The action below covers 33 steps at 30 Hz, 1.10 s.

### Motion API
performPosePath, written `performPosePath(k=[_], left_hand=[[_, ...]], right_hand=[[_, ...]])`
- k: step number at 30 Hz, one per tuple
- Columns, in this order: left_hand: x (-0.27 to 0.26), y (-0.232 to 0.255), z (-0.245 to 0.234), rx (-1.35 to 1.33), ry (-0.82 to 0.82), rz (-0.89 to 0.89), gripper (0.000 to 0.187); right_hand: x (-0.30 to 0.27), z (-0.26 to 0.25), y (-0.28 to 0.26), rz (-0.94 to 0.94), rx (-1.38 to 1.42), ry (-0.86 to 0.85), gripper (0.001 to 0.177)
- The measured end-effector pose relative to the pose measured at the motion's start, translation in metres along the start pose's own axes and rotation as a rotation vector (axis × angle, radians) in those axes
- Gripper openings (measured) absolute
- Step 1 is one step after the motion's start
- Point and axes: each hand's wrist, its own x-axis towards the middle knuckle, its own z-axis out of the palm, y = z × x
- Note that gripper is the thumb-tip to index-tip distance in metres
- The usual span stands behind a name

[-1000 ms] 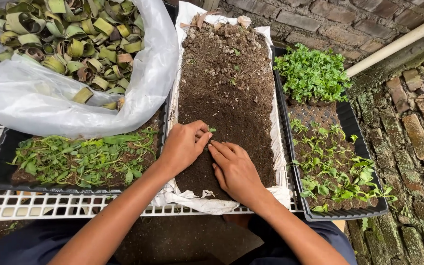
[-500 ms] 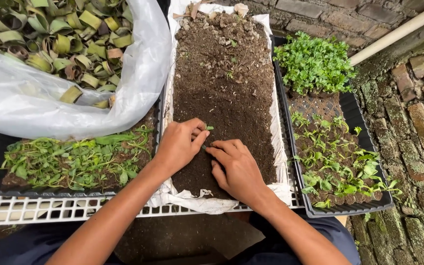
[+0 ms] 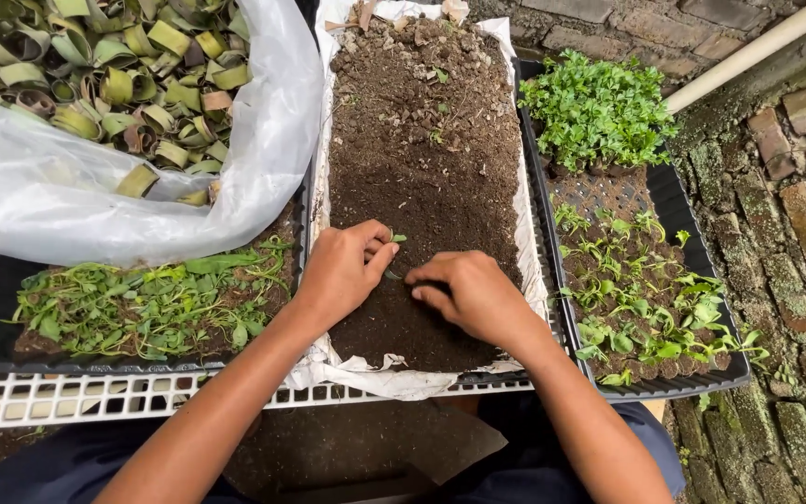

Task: The person plants small green seedlings into a soil-filled tray. They pick seedlings from a tray on the left, place them into the soil, and cover the roots. They also handle rolled leaf pieces from a plastic bag, placing them into the soil alongside the seedlings.

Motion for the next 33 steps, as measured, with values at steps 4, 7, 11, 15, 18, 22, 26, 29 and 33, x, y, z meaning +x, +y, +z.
performPosePath(k=[4, 7, 11, 15, 18, 22, 26, 29, 33], left_hand=[[-0.001, 0.002, -0.001, -0.009, 0.005, 0.006, 0.007], [0.000, 0.002, -0.002, -0.009, 0.003, 0.005, 0.008], [0.000, 0.002, -0.002, -0.019, 0.014, 0.021, 0.008], [0.000, 0.002, -0.002, -0.008, 0.008, 0.019, 0.007], [-0.001, 0.004, -0.003, -0.006, 0.004, 0.017, 0.008], [-0.001, 0.004, -0.003, -0.008, 0.000, 0.026, 0.007], [0.001, 0.001, -0.002, 0.017, -0.023, 0.033, 0.007], [-0.002, 0.004, -0.001, 0.040, -0.031, 0.018, 0.007], [0.001, 0.009, -0.006, 0.049, -0.053, 0.001, 0.008]], right_hand=[[0.005, 0.006, 0.007, -0.003, 0.112, 0.293, 0.022], [0.005, 0.006, 0.006, -0.034, 0.159, 0.386, 0.022], [0.002, 0.007, 0.022, -0.079, 0.196, 0.517, 0.020], [0.005, 0.020, 0.027, -0.094, 0.165, 0.476, 0.019], [0.012, 0.045, 0.035, -0.098, 0.165, 0.488, 0.018], [0.019, 0.058, 0.040, -0.118, -0.009, 0.550, 0.009], [0.024, 0.066, 0.046, -0.125, -0.022, 0.568, 0.007], [0.025, 0.070, 0.047, -0.118, 0.003, 0.569, 0.007], [0.026, 0.055, 0.045, -0.071, 0.124, 0.511, 0.010]])
